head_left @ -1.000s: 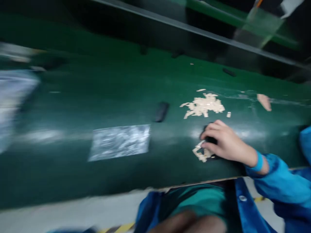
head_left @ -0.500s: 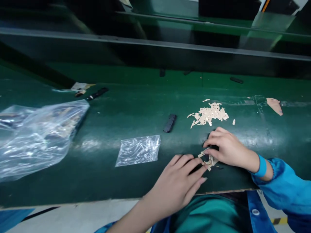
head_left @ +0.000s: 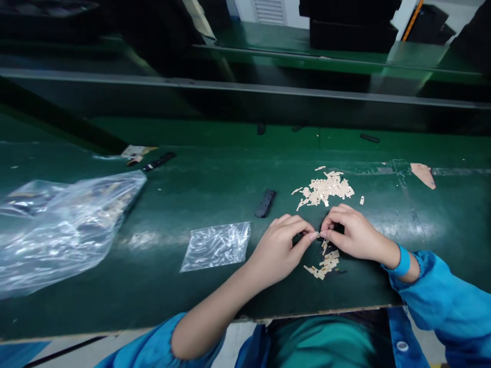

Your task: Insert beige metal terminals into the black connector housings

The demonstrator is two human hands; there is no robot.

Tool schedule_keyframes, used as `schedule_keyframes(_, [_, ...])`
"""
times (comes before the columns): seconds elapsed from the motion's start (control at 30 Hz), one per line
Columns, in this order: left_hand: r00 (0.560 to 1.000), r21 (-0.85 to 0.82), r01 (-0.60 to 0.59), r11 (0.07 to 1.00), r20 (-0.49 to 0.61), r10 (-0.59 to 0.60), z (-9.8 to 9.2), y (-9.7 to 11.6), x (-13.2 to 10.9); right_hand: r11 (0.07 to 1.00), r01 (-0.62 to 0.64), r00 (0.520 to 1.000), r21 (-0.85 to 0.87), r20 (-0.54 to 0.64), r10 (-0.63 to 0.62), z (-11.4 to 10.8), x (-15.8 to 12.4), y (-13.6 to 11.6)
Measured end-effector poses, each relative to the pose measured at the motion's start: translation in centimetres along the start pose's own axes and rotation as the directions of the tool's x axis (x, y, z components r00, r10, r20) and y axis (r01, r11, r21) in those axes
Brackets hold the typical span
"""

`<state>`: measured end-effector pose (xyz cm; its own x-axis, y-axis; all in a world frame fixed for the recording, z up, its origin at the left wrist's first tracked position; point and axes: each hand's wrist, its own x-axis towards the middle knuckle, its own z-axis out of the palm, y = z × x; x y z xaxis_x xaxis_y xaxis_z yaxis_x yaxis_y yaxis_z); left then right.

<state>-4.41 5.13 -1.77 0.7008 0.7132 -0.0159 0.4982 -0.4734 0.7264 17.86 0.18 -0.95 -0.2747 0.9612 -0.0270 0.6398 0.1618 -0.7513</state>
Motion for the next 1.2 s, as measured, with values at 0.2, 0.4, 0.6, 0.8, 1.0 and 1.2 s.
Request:
schedule_keyframes(0.2, [0.998,0.016,0.059,0.998,0.023,-0.059,-1.9,-0.4,1.6,0.975,-0.086,0.993,-0.203,0.067,0.101,-0.2,-0.5,-0.4])
schedule_keyframes(0.4, [0.986,0.073,-0.084,0.994,0.151,0.073,-3.7,1.9,3.7,0.988,-0.016,1.0,0.15,-0.004,0.016,-3.2,0.3,-1.0])
schedule_keyframes(0.6, [0.991,-0.06,-0.061,0.996,-0.123,0.053,-2.2,2.6,5.6,0.934,-0.046,0.975,0.355,-0.187,0.12,-3.1,0.5,-0.5])
schedule_keyframes(0.8, [0.947,-0.166,-0.204,0.965,-0.282,0.152,-0.5,2.2,4.9,0.922,0.01,0.929,0.387,-0.345,0.135,-1.9,0.2,-0.3])
schedule_keyframes(1.0, [0.965,-0.21,-0.201,0.957,-0.212,0.156,-0.7,2.4,4.5,0.939,0.023,0.924,0.343,-0.365,0.111,-1.4,0.2,-0.6])
schedule_keyframes(1.2, [0.93,0.009,-0.31,0.951,-0.203,0.305,-0.9,2.2,4.1,0.932,-0.007,0.931,0.363,-0.339,0.139,-0.9,0.1,-0.4])
